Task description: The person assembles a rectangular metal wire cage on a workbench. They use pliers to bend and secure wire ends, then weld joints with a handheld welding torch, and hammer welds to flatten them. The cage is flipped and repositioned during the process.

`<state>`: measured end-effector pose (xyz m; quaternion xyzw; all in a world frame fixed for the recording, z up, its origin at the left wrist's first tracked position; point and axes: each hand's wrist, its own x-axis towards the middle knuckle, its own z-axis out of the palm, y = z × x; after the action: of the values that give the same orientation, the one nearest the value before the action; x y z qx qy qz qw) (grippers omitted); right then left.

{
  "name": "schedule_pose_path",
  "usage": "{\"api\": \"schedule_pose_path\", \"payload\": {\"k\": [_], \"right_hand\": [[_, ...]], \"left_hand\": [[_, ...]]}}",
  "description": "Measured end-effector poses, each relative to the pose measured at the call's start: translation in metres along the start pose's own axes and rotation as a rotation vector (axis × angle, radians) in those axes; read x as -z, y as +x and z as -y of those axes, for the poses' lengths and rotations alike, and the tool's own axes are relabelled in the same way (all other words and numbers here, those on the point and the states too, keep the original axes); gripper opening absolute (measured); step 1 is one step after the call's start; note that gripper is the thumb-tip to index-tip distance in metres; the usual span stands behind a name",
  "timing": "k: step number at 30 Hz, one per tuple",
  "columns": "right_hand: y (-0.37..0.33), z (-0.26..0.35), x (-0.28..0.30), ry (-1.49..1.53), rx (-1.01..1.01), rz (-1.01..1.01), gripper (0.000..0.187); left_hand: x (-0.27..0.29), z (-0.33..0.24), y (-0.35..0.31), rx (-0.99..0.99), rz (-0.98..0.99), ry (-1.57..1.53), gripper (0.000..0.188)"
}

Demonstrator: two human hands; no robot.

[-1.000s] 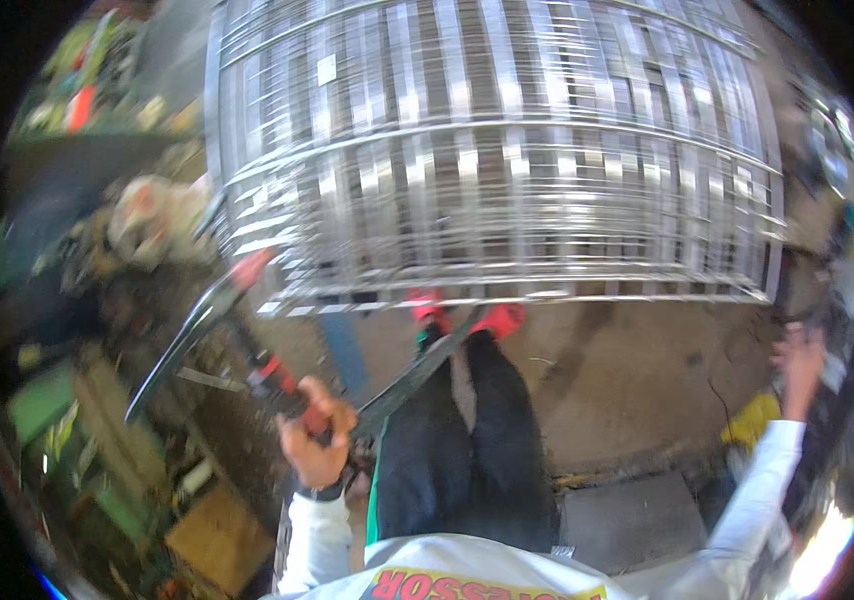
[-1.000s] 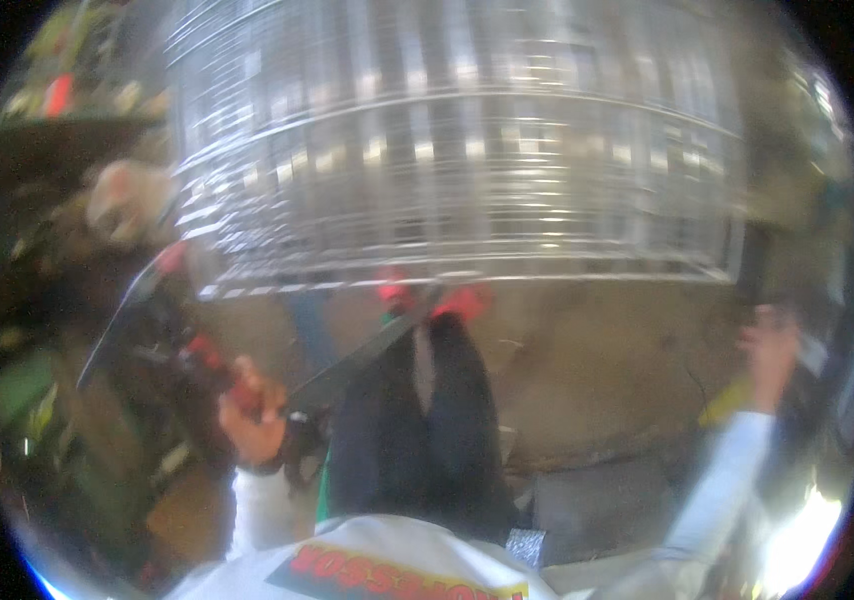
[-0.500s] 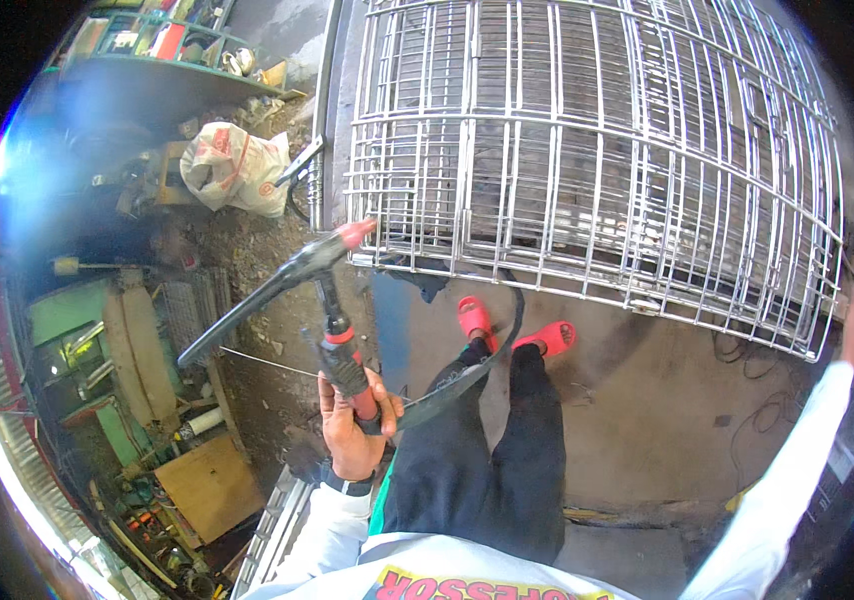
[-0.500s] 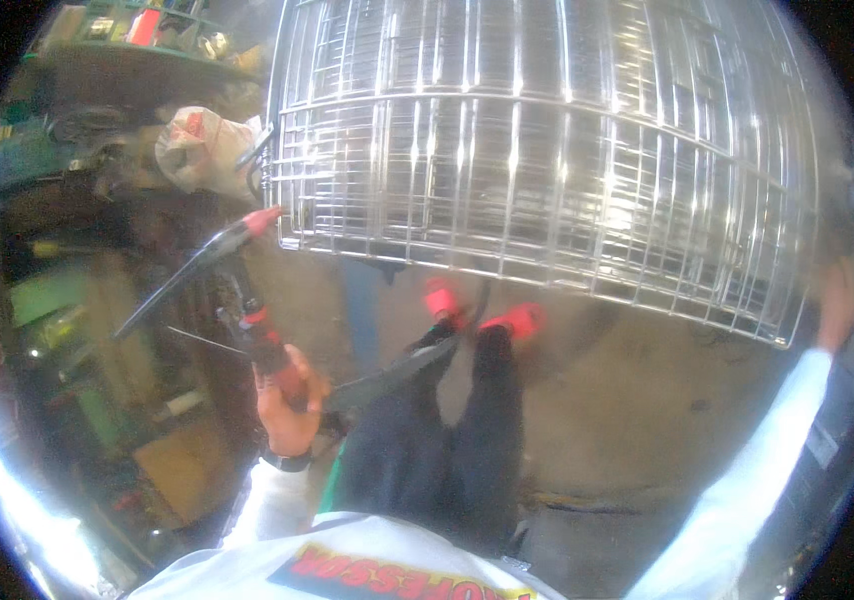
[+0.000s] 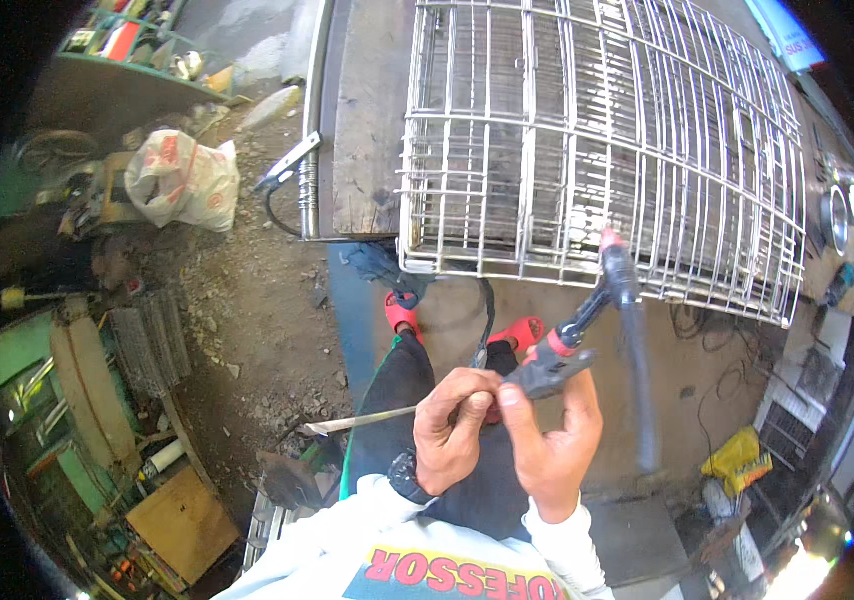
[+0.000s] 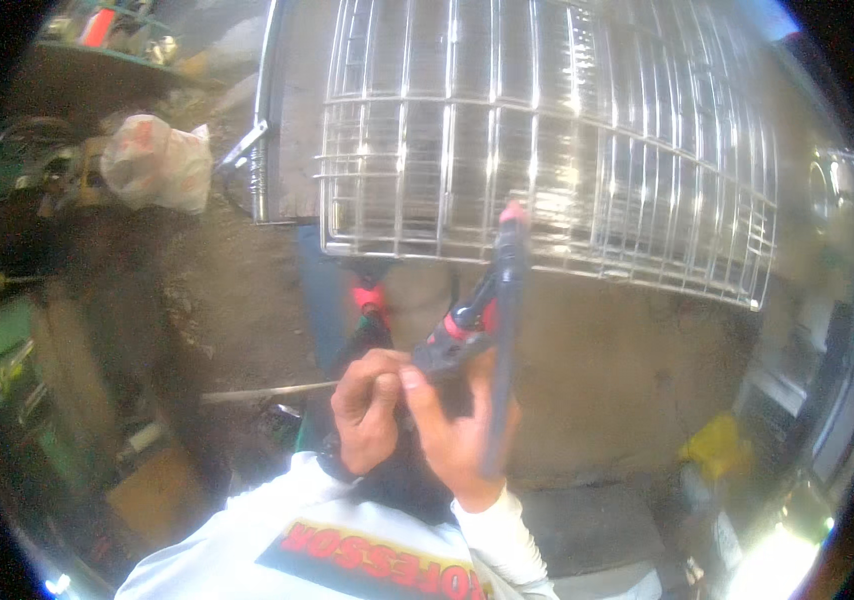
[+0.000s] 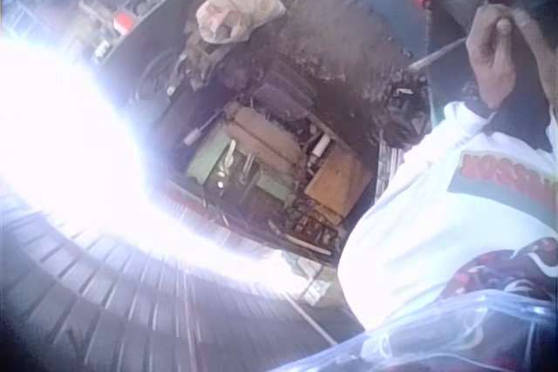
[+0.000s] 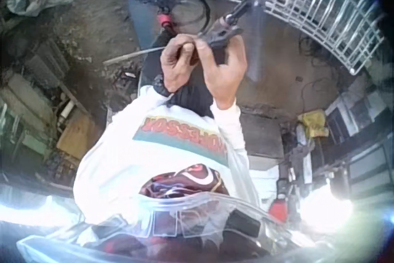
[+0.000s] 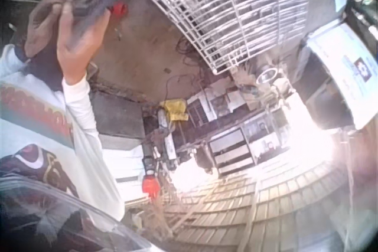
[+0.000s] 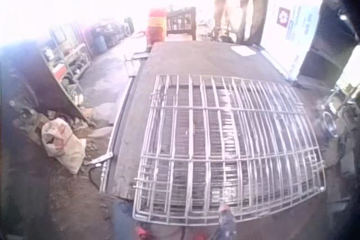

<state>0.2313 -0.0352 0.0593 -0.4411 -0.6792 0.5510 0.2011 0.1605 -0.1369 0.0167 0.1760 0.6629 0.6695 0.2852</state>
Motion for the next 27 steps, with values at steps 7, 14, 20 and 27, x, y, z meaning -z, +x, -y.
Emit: {"api": "schedule_pose_path", "payload": {"k": [7, 14, 20, 27], "right_hand": [[-0.010, -0.006, 0.025, 0.182, -0.159, -0.507, 0.050], [0.000, -0.002, 0.016, -0.326, 0.078, -0.861, 0.047], [0.016, 0.059, -0.022, -0.313, -0.072, -0.916, 0.057], [0.018, 0.065, -0.063, -0.342, -0.278, -0.465, 0.074]], "left_hand": [[0.134, 0.011, 0.080, 0.122, -0.027, 0.089, 0.025], [0.271, 0.034, 0.154, 0.152, 0.008, 0.278, 0.026], [0.286, 0.053, 0.164, 0.235, 0.052, 0.235, 0.025], [0.275, 0.083, 0.158, 0.356, 0.090, 0.140, 0.026]]}}
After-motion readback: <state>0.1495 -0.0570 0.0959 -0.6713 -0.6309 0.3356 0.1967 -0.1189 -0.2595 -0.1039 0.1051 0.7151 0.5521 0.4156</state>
